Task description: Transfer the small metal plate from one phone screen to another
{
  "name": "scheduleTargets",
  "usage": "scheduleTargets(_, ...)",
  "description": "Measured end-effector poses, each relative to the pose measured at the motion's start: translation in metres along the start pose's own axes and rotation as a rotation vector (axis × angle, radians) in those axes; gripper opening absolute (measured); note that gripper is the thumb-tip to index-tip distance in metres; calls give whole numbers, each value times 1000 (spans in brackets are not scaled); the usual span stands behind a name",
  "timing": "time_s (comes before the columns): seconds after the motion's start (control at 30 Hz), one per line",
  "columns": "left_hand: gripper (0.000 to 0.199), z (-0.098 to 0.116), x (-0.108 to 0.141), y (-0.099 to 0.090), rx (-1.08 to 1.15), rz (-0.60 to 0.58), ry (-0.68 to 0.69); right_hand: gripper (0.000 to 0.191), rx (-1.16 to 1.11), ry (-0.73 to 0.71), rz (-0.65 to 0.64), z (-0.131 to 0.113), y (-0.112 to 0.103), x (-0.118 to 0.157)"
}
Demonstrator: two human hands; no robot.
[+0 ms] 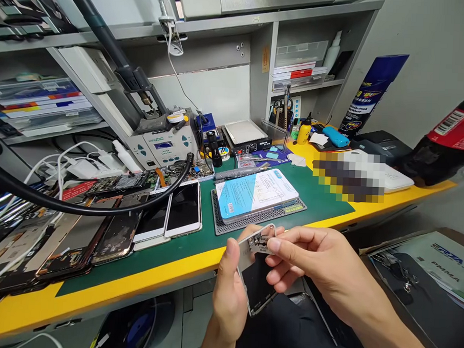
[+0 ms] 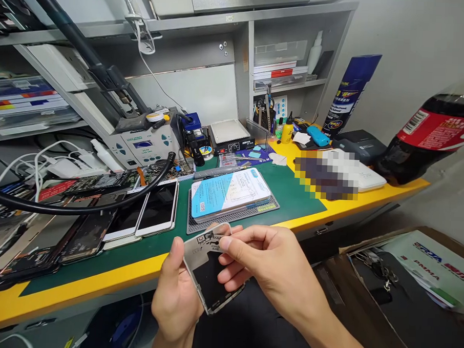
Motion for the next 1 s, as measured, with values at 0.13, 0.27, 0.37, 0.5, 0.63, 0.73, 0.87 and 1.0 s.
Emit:
scheduleTargets(0.13,53,0,1,-2,-23,12,10,31,48,-6,-3,0,0,3)
scheduleTargets(0.27,56,0,1,-1,-9,-9,17,33,144,-32,2,-5,1,3)
scheduleTargets(0.37,54,-1,-1,1,1,-22,16,36,167,-30,-14,-7,3,1)
scheduleTargets(0.5,53,1,0,0,-25,-7,37,35,167,-21,-41,-7,6,-2)
scheduleTargets(0.63,54,0,2,-2,-47,5,40,34,127,-24,-41,-5,9,-1)
scheduleTargets(0.73,56,-2,3,-5,-74,12,33,33,92,-46,-49,-4,12,1)
scheduleTargets(0.87,63,-3,4,-6,-111,-29,-2,33,107,-67,-42,-5,14,4)
scheduleTargets(1.0,61,3,7,2,-176,-99,24,35,152,-113,-14,-10,16,8)
Point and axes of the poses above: each hand's wrist, its own x-axis away from the middle knuckle, its own y-axis out of the palm, z = x × y, the point moved 9 cm from there along -x, towards the middle knuckle, and after that the axes turned 13 degrees about -y, right-handed, at the moved point
